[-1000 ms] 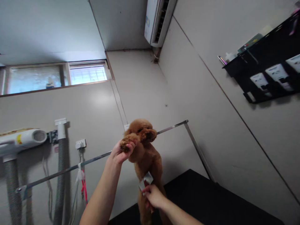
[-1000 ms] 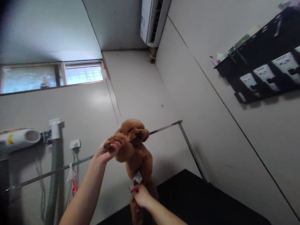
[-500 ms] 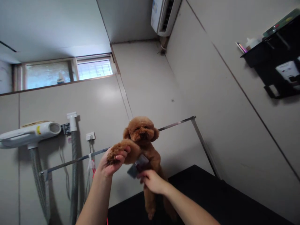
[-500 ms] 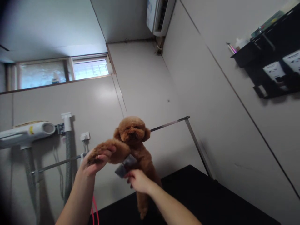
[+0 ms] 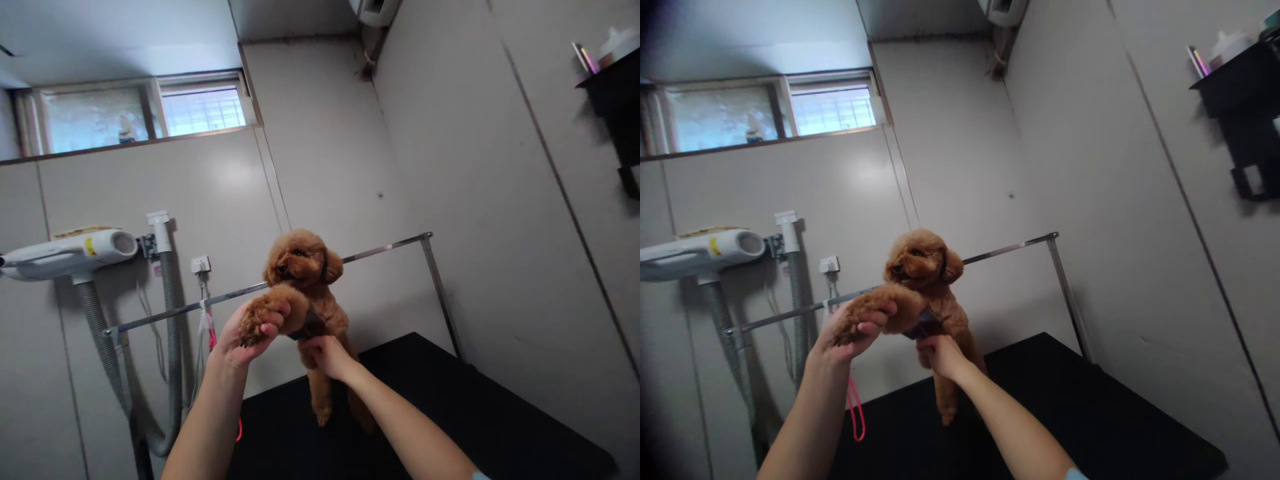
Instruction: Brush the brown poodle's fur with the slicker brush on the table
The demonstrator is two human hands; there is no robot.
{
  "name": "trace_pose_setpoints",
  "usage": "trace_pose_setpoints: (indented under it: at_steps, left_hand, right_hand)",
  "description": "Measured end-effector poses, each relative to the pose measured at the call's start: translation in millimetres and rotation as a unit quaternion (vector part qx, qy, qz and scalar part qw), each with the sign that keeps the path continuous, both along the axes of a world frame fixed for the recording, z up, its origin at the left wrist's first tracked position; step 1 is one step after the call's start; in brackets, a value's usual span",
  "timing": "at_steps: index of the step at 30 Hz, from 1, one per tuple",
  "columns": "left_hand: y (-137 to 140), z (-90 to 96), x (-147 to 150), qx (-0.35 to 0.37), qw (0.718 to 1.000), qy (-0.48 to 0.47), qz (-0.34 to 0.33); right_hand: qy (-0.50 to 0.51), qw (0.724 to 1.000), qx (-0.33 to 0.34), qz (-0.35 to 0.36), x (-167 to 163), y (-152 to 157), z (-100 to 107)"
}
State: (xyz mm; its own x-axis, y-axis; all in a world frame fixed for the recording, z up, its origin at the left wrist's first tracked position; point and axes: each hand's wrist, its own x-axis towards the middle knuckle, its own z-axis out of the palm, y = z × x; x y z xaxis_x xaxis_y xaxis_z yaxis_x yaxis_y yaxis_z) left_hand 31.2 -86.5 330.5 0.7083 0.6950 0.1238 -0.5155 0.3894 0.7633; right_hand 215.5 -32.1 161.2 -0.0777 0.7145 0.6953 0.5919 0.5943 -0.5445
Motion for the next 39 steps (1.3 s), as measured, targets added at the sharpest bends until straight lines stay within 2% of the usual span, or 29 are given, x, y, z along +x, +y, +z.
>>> trace_pose_setpoints:
  at_steps: [3, 5, 6, 8, 10, 11, 14, 16, 17, 18, 20, 22, 24, 27, 29, 31, 33, 35, 37, 39]
  left_hand:
    - [-0.8, -1.3, -4.8, 0.003, 1.000, -0.027, -0.001]
    - [-2.1, -2.7, -4.6, 0.013, 1.000, -0.007, -0.007]
    - [-3.4, -2.9, -2.6, 0.021, 1.000, 0.011, -0.009]
    - [-6.4, -1.4, 4.7, 0.036, 0.999, 0.039, -0.011]
    - [-8.5, 3.3, 15.0, 0.045, 0.998, 0.039, -0.013]
    - [-8.9, 6.3, 21.0, 0.048, 0.998, 0.031, -0.014]
    - [-7.0, 14.7, 42.6, 0.065, 0.997, -0.009, -0.039]
    - [-4.9, 17.1, 60.3, 0.086, 0.993, -0.039, -0.066]
    - [-4.0, 17.5, 69.6, 0.100, 0.991, -0.052, -0.074]
    - [-3.0, 17.7, 79.0, 0.116, 0.988, -0.062, -0.075]
    - [-0.4, 18.7, 96.0, 0.152, 0.983, -0.087, -0.061]
    - [4.4, 22.3, 108.8, 0.185, 0.975, -0.117, -0.046]
    - [11.9, 27.7, 116.4, 0.208, 0.967, -0.142, -0.042]
    - [24.7, 34.4, 120.6, 0.233, 0.959, -0.159, -0.030]
    - [31.5, 36.2, 121.4, 0.239, 0.956, -0.166, -0.027]
    - [36.4, 37.0, 122.3, 0.240, 0.953, -0.176, -0.049]
    - [40.5, 38.4, 123.5, 0.240, 0.949, -0.185, -0.081]
    - [44.7, 40.6, 124.2, 0.238, 0.947, -0.191, -0.099]
    - [48.6, 41.6, 123.1, 0.232, 0.948, -0.193, -0.098]
    - [51.0, 38.1, 118.9, 0.220, 0.952, -0.195, -0.088]
  right_hand:
    - [0.047, 0.994, -0.092, -0.033, -5.5, 3.3, -25.1]
    - [0.070, 0.988, -0.140, -0.007, -10.5, 1.0, -32.4]
    - [0.073, 0.988, -0.133, 0.017, -12.7, 0.0, -30.6]
    - [0.080, 0.994, -0.065, 0.044, -15.7, 1.9, -22.3]
    - [0.103, 0.994, -0.008, 0.019, -17.4, 10.0, -22.8]
    - [0.126, 0.992, -0.014, -0.004, -18.7, 15.4, -30.2]
    - [0.225, 0.961, -0.153, -0.044, -26.6, 28.0, -69.6]
    - [0.277, 0.937, -0.211, -0.019, -32.1, 28.4, -83.7]
    - [0.291, 0.935, -0.200, 0.008, -32.7, 26.8, -80.7]
    - [0.295, 0.941, -0.161, 0.037, -31.1, 25.0, -71.4]
    - [0.276, 0.957, -0.042, 0.080, -21.3, 24.9, -43.4]
    - [0.244, 0.968, 0.017, 0.057, -8.3, 33.3, -26.0]
    - [0.259, 0.965, -0.014, 0.026, -1.6, 47.7, -38.0]
    - [0.348, 0.924, -0.157, 0.021, -10.4, 64.8, -92.7]
    - [0.387, 0.896, -0.214, 0.032, -18.8, 68.9, -117.7]
    - [0.378, 0.905, -0.184, 0.062, -17.5, 70.2, -117.4]
    - [0.339, 0.932, -0.098, 0.079, -5.1, 72.5, -102.7]
    - [0.305, 0.950, -0.033, 0.056, 9.2, 76.3, -93.5]
    - [0.313, 0.947, -0.072, 0.015, 14.8, 78.6, -99.2]
    - [0.334, 0.929, -0.161, 0.001, 11.2, 77.7, -110.7]
